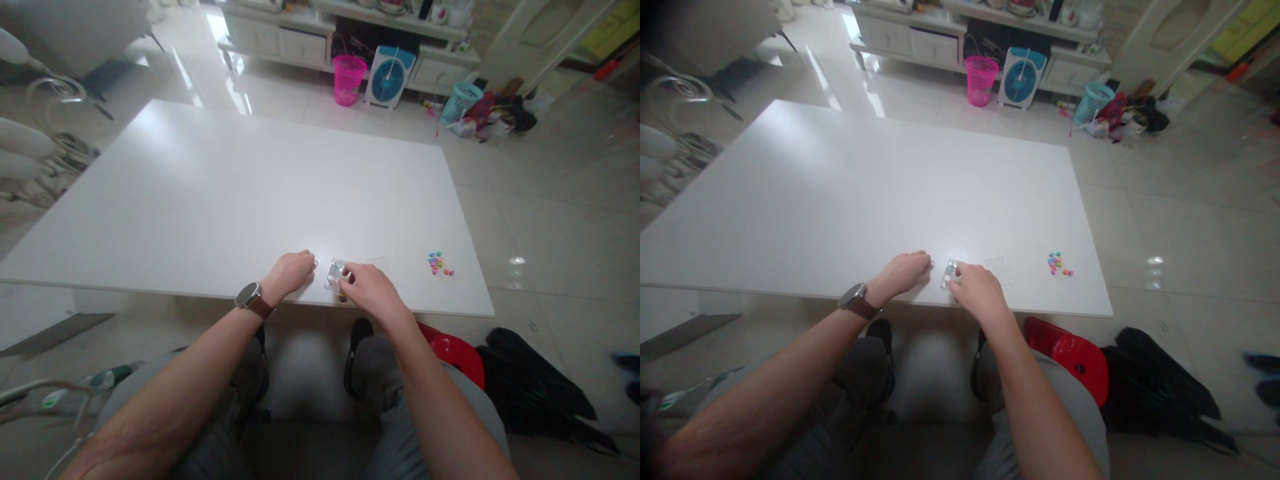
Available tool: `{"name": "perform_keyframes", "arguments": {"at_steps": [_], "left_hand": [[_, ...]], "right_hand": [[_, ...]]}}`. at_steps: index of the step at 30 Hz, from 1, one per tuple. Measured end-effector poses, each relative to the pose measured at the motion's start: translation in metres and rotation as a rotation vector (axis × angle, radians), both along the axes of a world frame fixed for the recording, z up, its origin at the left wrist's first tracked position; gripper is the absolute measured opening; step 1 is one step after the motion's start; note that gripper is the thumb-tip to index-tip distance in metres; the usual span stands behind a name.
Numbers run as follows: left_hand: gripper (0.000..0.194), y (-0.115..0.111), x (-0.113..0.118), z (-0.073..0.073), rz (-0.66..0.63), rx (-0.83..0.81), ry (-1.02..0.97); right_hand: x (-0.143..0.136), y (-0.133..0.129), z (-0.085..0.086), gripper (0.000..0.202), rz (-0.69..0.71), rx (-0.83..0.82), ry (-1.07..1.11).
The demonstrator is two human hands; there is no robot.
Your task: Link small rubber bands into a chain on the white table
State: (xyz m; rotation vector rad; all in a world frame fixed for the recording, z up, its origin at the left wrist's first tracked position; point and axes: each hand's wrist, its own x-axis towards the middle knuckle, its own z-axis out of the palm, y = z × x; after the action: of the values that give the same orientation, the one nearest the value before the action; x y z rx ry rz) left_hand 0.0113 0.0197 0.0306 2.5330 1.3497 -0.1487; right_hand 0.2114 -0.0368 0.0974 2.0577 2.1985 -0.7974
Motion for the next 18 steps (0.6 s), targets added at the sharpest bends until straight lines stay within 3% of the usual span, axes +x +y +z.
{"name": "perform_keyframes", "arguments": {"at_steps": [6,9,11,14,16,18], "left_hand": [[0.024,0.006,-0.006,0.02,0.05,-0.128,-0.128],[0.015,0.01,-0.011,0.032,0.086,-0.312,-0.328],[0.02,0.011,-0.012,0.04,0.108,-0.46,-0.522],[0.032,0.008,-0.011,0.054,0.103,-0.671,-0.783],[0.033,0.006,-0.009,0.062,0.107,-0.775,-0.864],[0.031,0.004,-0.008,0.066,0.117,-0.839,-0.892]], "right_hand": [[-0.001,-0.001,0.002,0.023,-0.008,-0.005,0.006],[-0.001,-0.001,0.002,0.021,-0.016,0.017,0.018],[0.0,-0.001,0.001,0.019,-0.02,0.055,0.056],[-0.002,0.001,-0.001,0.022,-0.048,0.169,0.239],[-0.005,0.002,0.001,0.029,-0.064,0.236,0.443],[-0.008,0.003,0.004,0.025,-0.062,0.267,0.618]]}}
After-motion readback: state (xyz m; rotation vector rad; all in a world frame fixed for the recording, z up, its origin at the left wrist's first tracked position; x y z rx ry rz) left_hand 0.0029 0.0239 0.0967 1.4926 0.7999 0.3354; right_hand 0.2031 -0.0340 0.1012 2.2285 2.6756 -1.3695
